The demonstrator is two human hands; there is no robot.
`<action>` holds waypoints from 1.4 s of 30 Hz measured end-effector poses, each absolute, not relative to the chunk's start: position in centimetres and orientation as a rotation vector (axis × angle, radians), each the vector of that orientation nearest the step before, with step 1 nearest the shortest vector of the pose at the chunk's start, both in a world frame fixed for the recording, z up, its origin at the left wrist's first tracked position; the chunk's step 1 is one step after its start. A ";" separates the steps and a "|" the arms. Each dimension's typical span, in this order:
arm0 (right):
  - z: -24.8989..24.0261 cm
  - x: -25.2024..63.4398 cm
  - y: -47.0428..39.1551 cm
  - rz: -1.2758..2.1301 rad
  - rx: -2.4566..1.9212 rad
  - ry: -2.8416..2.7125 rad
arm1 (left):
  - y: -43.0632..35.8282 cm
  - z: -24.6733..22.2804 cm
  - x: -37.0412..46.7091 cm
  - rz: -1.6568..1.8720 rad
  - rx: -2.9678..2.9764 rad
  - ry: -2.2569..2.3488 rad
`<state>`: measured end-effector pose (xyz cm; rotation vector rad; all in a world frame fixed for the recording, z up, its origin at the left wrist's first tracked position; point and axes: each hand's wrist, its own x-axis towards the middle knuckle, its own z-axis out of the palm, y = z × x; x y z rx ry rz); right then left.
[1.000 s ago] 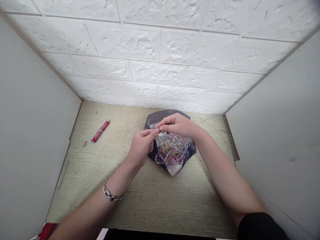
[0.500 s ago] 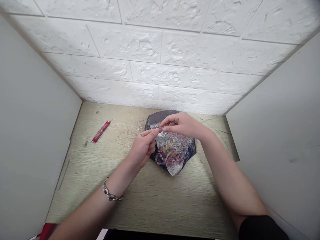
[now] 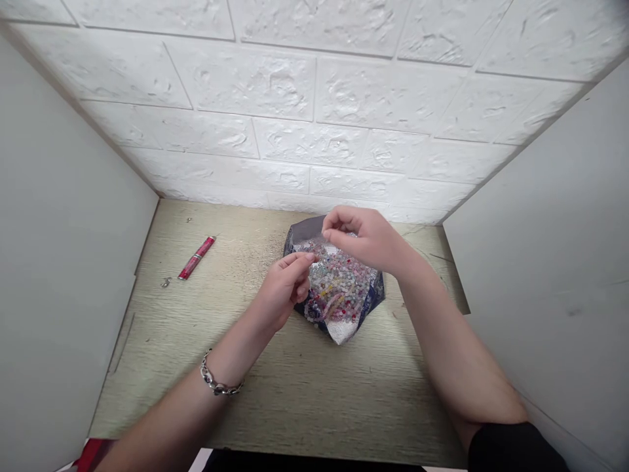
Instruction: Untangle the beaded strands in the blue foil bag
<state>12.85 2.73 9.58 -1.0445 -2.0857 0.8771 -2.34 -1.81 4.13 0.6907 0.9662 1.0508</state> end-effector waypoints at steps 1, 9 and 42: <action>9.8 13.0 2.7 0.866 -1.025 -2.020 | -1.8 4.1 -2.3 1.051 0.690 0.961; 11.7 13.9 2.1 0.650 -0.753 -1.502 | -2.0 4.4 -2.4 1.055 0.667 0.892; 6.0 15.2 6.5 0.459 -1.739 -2.450 | -2.7 4.3 -2.4 1.016 0.992 1.036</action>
